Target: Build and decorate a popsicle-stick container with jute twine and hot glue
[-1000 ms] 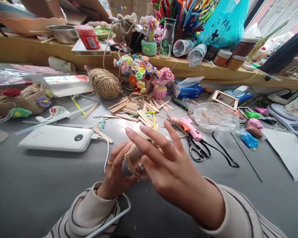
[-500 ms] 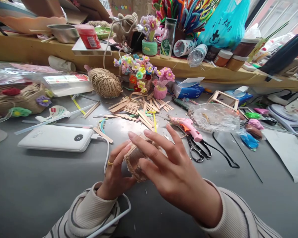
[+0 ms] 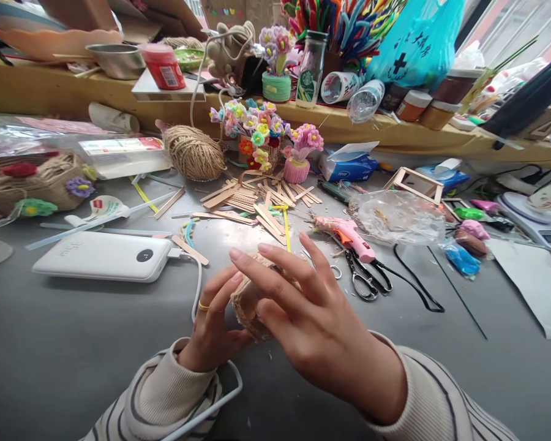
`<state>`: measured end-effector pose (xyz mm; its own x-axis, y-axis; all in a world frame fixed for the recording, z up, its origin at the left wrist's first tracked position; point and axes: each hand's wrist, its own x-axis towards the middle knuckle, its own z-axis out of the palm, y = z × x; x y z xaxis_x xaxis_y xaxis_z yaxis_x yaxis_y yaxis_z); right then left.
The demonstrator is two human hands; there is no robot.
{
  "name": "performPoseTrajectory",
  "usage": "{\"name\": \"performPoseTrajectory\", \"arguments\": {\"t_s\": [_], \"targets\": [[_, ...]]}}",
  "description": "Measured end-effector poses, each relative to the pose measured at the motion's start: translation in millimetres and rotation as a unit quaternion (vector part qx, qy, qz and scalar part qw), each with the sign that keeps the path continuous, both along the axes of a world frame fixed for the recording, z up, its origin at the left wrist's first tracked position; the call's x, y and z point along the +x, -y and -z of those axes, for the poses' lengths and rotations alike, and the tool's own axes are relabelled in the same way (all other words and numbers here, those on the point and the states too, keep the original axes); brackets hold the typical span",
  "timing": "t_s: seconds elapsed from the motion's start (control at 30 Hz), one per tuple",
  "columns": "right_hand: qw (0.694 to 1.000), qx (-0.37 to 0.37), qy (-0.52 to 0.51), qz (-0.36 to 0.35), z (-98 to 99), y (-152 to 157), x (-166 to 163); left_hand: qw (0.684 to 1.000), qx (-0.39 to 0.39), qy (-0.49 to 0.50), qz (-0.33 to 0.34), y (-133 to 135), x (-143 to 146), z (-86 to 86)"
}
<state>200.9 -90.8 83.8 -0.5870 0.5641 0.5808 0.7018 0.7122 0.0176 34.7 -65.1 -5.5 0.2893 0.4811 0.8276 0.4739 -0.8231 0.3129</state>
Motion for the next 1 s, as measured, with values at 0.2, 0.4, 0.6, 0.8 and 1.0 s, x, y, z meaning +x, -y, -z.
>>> {"name": "performPoseTrajectory", "arguments": {"t_s": [0.2, 0.4, 0.6, 0.8, 1.0], "targets": [[1.0, -0.015, 0.002, 0.022, -1.0, -1.3, -0.8, 1.0, -0.002, -0.001, 0.003, 0.7, -0.1, 0.4], [1.0, -0.022, 0.008, 0.004, 0.0, -3.2, -2.9, 1.0, 0.0, -0.001, 0.004, -0.2, -0.1, 0.6], [0.999, -0.036, 0.009, 0.001, 0.8, -3.1, -2.9, 1.0, -0.001, -0.001, 0.012, 0.5, -0.5, 1.1], [0.999, -0.043, 0.019, 0.007, 1.9, -5.5, -3.3, 1.0, -0.01, 0.004, 0.007, 0.7, -0.1, 1.0], [0.999, -0.034, 0.024, 0.029, 0.8, -7.6, -4.6, 0.998, -0.053, 0.028, -0.034, 1.1, 0.1, 2.0]]}}
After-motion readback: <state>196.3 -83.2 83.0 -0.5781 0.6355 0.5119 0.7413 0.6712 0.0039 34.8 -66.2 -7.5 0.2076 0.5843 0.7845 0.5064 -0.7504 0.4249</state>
